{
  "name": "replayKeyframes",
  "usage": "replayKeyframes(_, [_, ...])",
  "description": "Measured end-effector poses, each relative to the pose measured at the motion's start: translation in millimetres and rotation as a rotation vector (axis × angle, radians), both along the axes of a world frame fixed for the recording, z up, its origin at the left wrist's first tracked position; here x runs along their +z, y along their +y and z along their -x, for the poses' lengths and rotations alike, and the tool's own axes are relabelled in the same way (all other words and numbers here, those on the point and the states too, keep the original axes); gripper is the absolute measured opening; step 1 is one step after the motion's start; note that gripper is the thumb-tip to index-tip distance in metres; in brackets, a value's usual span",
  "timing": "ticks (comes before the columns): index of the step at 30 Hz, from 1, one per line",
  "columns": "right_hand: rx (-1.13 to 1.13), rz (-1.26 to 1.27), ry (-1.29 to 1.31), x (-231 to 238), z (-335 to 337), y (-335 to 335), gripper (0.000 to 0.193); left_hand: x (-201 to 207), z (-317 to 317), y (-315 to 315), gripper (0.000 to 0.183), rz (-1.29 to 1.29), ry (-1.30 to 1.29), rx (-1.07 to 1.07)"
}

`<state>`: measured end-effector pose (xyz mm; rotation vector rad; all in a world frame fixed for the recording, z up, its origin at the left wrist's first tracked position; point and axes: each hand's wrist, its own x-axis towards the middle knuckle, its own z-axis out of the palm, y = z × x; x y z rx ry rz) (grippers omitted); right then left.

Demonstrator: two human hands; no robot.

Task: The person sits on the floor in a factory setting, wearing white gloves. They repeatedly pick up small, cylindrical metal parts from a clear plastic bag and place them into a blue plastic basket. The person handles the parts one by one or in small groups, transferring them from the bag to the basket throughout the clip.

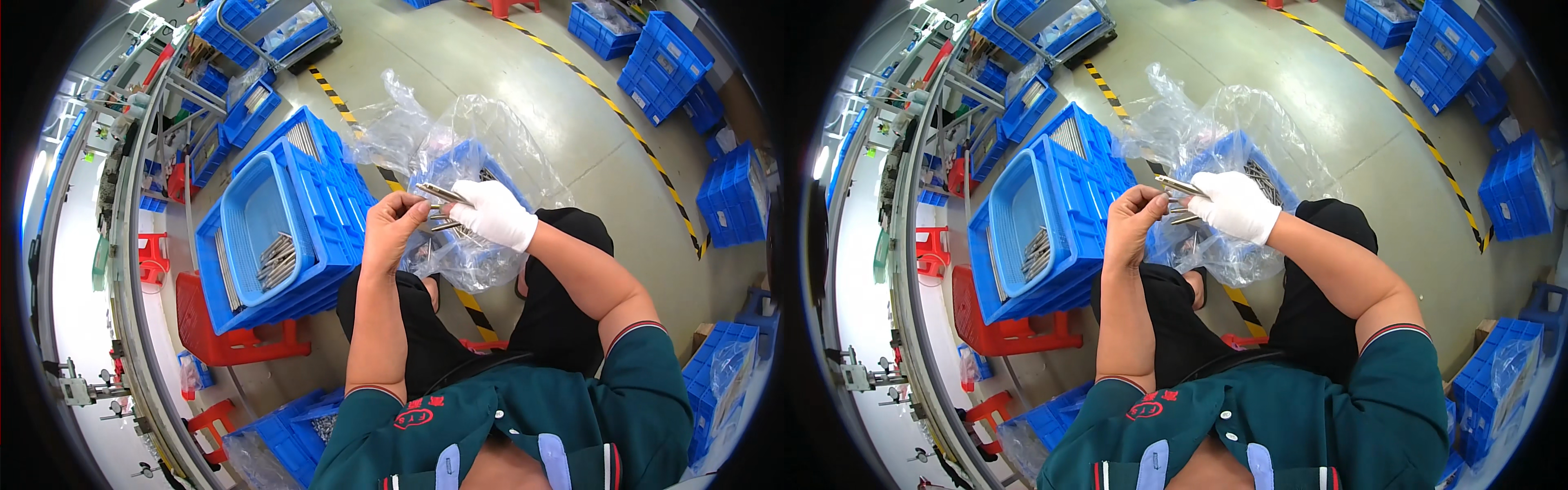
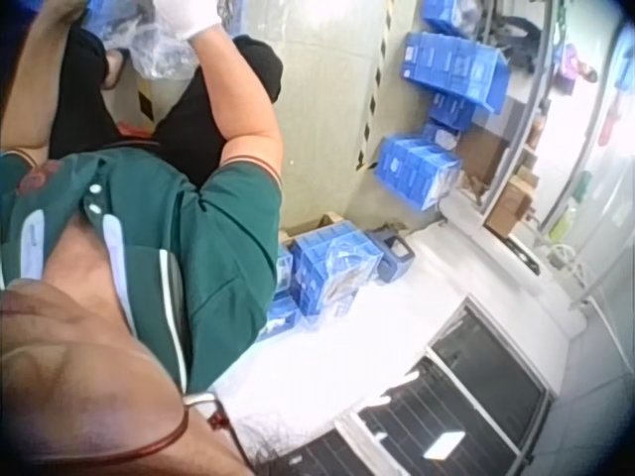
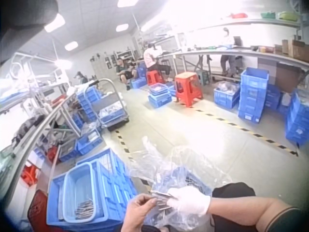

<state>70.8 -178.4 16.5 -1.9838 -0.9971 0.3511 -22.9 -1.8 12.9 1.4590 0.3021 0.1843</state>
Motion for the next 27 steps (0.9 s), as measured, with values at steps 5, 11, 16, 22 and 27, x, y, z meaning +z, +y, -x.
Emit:
replayKeyframes(5, [-0.023,0.001,0.087,-1,2,0,0.019,-1,-1,1,0.022,0.046,0.013,-0.029])
replayKeyframes(11, [-0.045,-0.023,0.105,5,2,1,0.018,1,-2,3,0.021,0.326,0.002,-0.021])
replayKeyframes(16, [-0.043,-0.061,0.098,1,2,2,0.017,-12,-3,8,0.02,0.464,-0.019,-0.107])
replayKeyframes(22, [-0.058,-0.118,0.069,1,5,1,0.017,-25,-5,-5,0.011,0.876,-0.051,-0.121])
replayKeyframes(27, [-0.052,-0.029,0.037,4,7,-1,0.02,-28,-6,-7,0.01,0.712,-0.046,-0.077])
